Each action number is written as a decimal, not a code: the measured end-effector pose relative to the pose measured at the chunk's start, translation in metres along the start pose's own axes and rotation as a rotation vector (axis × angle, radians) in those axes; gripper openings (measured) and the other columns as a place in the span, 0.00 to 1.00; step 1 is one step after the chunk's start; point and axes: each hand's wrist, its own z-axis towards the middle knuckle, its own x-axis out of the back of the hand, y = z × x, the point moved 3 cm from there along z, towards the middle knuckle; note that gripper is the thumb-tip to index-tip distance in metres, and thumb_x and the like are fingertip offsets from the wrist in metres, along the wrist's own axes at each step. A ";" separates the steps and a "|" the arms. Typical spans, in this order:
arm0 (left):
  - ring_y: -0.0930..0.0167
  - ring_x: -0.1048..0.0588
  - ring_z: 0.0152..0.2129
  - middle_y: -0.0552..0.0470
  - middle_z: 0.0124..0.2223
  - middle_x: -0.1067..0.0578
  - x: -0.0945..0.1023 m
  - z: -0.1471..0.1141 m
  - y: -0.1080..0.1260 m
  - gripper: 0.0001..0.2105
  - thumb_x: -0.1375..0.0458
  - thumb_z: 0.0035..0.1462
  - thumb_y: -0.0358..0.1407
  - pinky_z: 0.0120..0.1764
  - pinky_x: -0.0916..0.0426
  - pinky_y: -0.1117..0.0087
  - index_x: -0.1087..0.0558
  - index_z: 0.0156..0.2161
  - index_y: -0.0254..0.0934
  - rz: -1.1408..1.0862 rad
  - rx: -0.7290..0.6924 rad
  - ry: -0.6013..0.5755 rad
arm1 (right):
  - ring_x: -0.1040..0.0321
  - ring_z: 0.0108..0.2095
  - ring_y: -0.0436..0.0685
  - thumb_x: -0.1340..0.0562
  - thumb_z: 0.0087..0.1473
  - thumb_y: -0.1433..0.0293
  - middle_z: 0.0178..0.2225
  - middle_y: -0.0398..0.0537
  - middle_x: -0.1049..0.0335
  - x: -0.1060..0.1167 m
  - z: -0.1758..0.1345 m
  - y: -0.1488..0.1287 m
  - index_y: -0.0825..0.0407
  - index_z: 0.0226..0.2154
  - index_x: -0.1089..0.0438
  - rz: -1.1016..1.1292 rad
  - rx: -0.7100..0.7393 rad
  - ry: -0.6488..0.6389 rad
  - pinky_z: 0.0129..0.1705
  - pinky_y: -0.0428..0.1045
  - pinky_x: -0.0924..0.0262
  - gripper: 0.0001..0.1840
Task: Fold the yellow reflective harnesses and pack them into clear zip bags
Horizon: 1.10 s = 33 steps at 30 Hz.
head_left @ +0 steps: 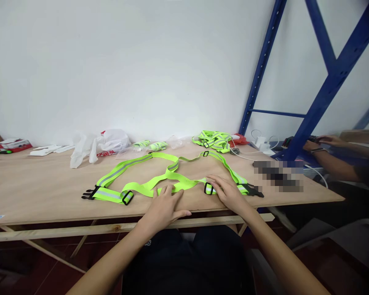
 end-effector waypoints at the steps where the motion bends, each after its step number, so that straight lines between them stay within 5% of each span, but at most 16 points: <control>1: 0.50 0.33 0.56 0.35 0.57 0.32 0.000 0.000 0.000 0.35 0.52 0.59 0.64 0.57 0.45 0.38 0.32 0.61 0.42 0.003 -0.005 0.009 | 0.26 0.50 0.62 0.49 0.66 0.65 0.50 0.51 0.23 0.000 0.000 0.001 0.48 0.51 0.28 -0.021 0.003 0.014 0.53 0.56 0.32 0.18; 11: 0.52 0.39 0.63 0.41 0.66 0.36 -0.002 -0.005 -0.008 0.34 0.51 0.59 0.63 0.61 0.47 0.45 0.32 0.60 0.41 -0.055 -0.057 0.009 | 0.23 0.45 0.60 0.47 0.65 0.66 0.45 0.45 0.20 0.004 0.000 0.000 0.45 0.43 0.23 -0.091 -0.064 -0.061 0.46 0.53 0.29 0.16; 18: 0.53 0.32 0.57 0.40 0.58 0.28 0.013 -0.006 -0.013 0.28 0.50 0.61 0.61 0.56 0.40 0.45 0.28 0.49 0.38 -0.106 0.021 -0.055 | 0.23 0.43 0.61 0.43 0.63 0.62 0.41 0.49 0.19 0.014 -0.001 0.005 0.47 0.40 0.23 -0.126 0.049 -0.094 0.46 0.55 0.31 0.14; 21: 0.53 0.32 0.55 0.38 0.58 0.29 0.015 -0.006 -0.017 0.29 0.49 0.61 0.60 0.56 0.41 0.45 0.30 0.54 0.38 -0.102 0.062 -0.058 | 0.24 0.42 0.61 0.41 0.62 0.61 0.40 0.50 0.20 0.020 -0.001 0.009 0.48 0.37 0.23 -0.058 0.059 -0.151 0.46 0.55 0.32 0.13; 24: 0.52 0.32 0.54 0.37 0.56 0.30 0.014 -0.006 -0.019 0.32 0.49 0.62 0.59 0.55 0.41 0.45 0.34 0.62 0.40 -0.061 0.058 -0.062 | 0.25 0.42 0.61 0.41 0.61 0.61 0.40 0.50 0.20 0.025 -0.001 0.012 0.48 0.35 0.23 0.010 -0.014 -0.209 0.47 0.55 0.33 0.13; 33: 0.52 0.32 0.52 0.37 0.54 0.30 0.017 -0.005 -0.020 0.31 0.50 0.61 0.61 0.53 0.39 0.48 0.30 0.59 0.41 -0.058 0.018 -0.078 | 0.25 0.40 0.63 0.42 0.59 0.56 0.39 0.49 0.20 0.036 -0.001 0.018 0.49 0.34 0.24 0.100 -0.210 -0.241 0.46 0.54 0.34 0.17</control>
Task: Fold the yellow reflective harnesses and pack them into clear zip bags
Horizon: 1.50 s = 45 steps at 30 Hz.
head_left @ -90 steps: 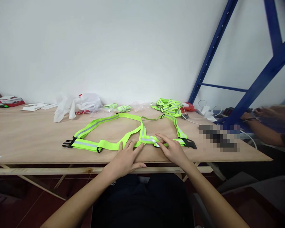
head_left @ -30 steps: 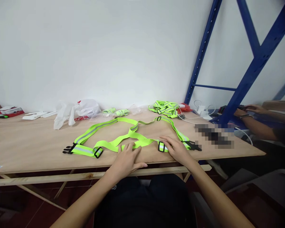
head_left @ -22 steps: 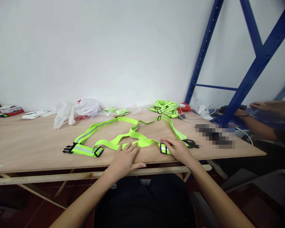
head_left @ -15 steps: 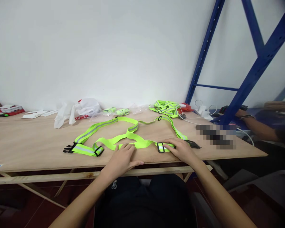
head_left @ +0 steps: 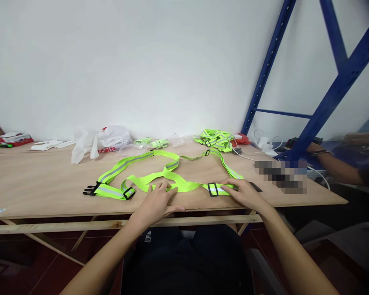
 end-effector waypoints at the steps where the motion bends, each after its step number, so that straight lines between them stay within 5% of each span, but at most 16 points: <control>1: 0.52 0.32 0.52 0.37 0.54 0.30 0.000 0.000 0.000 0.32 0.51 0.61 0.61 0.53 0.39 0.48 0.30 0.59 0.41 -0.004 -0.002 -0.005 | 0.25 0.40 0.63 0.42 0.59 0.55 0.38 0.49 0.20 0.002 0.000 0.001 0.49 0.34 0.24 0.002 -0.003 0.006 0.46 0.54 0.34 0.17; 9: 0.53 0.31 0.51 0.38 0.52 0.30 0.003 0.000 -0.001 0.31 0.51 0.61 0.60 0.54 0.39 0.49 0.28 0.57 0.40 -0.032 -0.017 0.006 | 0.26 0.37 0.62 0.42 0.60 0.54 0.35 0.52 0.21 0.024 -0.006 0.003 0.48 0.32 0.24 -0.045 0.068 0.134 0.44 0.54 0.33 0.19; 16: 0.52 0.30 0.50 0.38 0.53 0.29 0.001 -0.005 -0.016 0.31 0.50 0.59 0.62 0.53 0.37 0.50 0.26 0.55 0.41 0.002 0.030 0.091 | 0.27 0.39 0.62 0.43 0.58 0.59 0.34 0.51 0.23 0.020 -0.006 0.005 0.47 0.29 0.26 -0.168 0.154 0.140 0.44 0.57 0.32 0.14; 21: 0.52 0.29 0.49 0.38 0.52 0.27 0.003 -0.009 -0.019 0.32 0.51 0.60 0.62 0.53 0.36 0.52 0.26 0.55 0.40 0.030 0.039 0.075 | 0.24 0.39 0.62 0.41 0.57 0.61 0.37 0.48 0.20 0.017 -0.008 0.005 0.47 0.33 0.23 -0.179 0.032 -0.021 0.43 0.54 0.31 0.12; 26: 0.53 0.27 0.48 0.39 0.55 0.28 0.007 -0.013 -0.012 0.30 0.52 0.62 0.60 0.50 0.33 0.56 0.27 0.55 0.40 0.037 0.057 -0.005 | 0.24 0.40 0.64 0.42 0.57 0.58 0.38 0.48 0.19 0.023 -0.009 0.001 0.47 0.34 0.22 -0.178 -0.022 -0.039 0.43 0.54 0.30 0.15; 34: 0.55 0.29 0.52 0.41 0.55 0.27 0.006 -0.013 -0.008 0.22 0.47 0.64 0.53 0.55 0.36 0.52 0.25 0.52 0.40 -0.034 0.001 0.071 | 0.23 0.32 0.63 0.42 0.55 0.52 0.39 0.50 0.19 0.076 -0.032 0.044 0.46 0.34 0.22 -0.261 -0.204 0.239 0.37 0.56 0.29 0.19; 39: 0.59 0.29 0.53 0.42 0.54 0.25 0.002 -0.009 -0.004 0.18 0.48 0.67 0.44 0.58 0.38 0.54 0.27 0.55 0.38 -0.172 -0.135 0.266 | 0.22 0.41 0.68 0.41 0.54 0.52 0.44 0.48 0.19 0.083 -0.047 0.055 0.45 0.40 0.20 -0.291 -0.272 0.096 0.44 0.58 0.28 0.20; 45: 0.58 0.33 0.59 0.42 0.61 0.30 -0.012 -0.009 -0.007 0.22 0.48 0.66 0.47 0.61 0.38 0.54 0.30 0.59 0.39 -0.195 -0.152 0.142 | 0.25 0.47 0.75 0.42 0.57 0.54 0.46 0.51 0.21 0.072 -0.042 0.064 0.46 0.44 0.20 -0.453 -0.353 0.028 0.46 0.64 0.30 0.21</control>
